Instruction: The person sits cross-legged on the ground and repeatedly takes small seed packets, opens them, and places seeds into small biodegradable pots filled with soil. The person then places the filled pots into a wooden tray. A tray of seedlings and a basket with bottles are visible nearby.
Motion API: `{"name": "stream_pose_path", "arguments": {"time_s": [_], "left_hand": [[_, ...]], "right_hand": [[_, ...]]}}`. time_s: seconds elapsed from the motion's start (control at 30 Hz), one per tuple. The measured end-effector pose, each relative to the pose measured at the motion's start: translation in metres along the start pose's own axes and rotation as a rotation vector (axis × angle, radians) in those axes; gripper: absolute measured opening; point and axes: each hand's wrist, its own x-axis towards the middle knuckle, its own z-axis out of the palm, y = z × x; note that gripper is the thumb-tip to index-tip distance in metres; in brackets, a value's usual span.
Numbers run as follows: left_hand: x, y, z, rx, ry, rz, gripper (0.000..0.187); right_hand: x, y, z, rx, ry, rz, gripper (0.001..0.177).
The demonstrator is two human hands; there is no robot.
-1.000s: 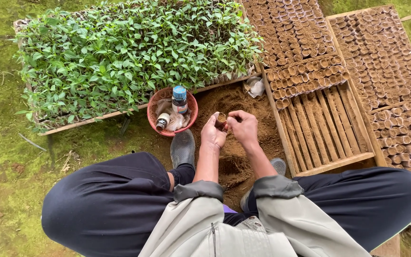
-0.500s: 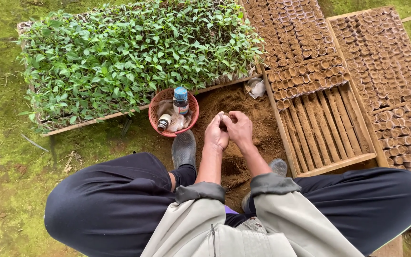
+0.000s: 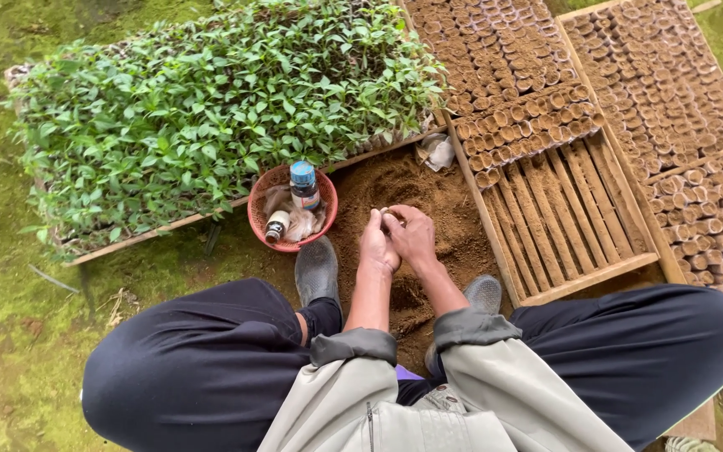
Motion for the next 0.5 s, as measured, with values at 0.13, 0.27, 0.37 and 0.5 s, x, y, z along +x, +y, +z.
{"name": "stream_pose_path", "arguments": {"time_s": [0.13,0.27,0.37,0.5], "left_hand": [[0.008,-0.015,-0.002,0.08,-0.007,-0.014,0.034],[-0.003,-0.032,0.017,0.383,-0.023,0.056,0.037],[-0.046,-0.039,0.059,0.618,-0.052,0.069,0.046],[-0.061,-0.062,0.08,0.928,-0.182,0.069,0.075]], "right_hand": [[0.005,0.011,-0.009,0.154,0.039,0.117,0.023],[0.014,0.028,-0.024,0.382,0.095,0.273,0.022],[0.025,0.041,-0.038,0.539,0.144,0.371,0.022],[0.041,0.063,-0.06,0.777,0.217,0.505,0.023]]}}
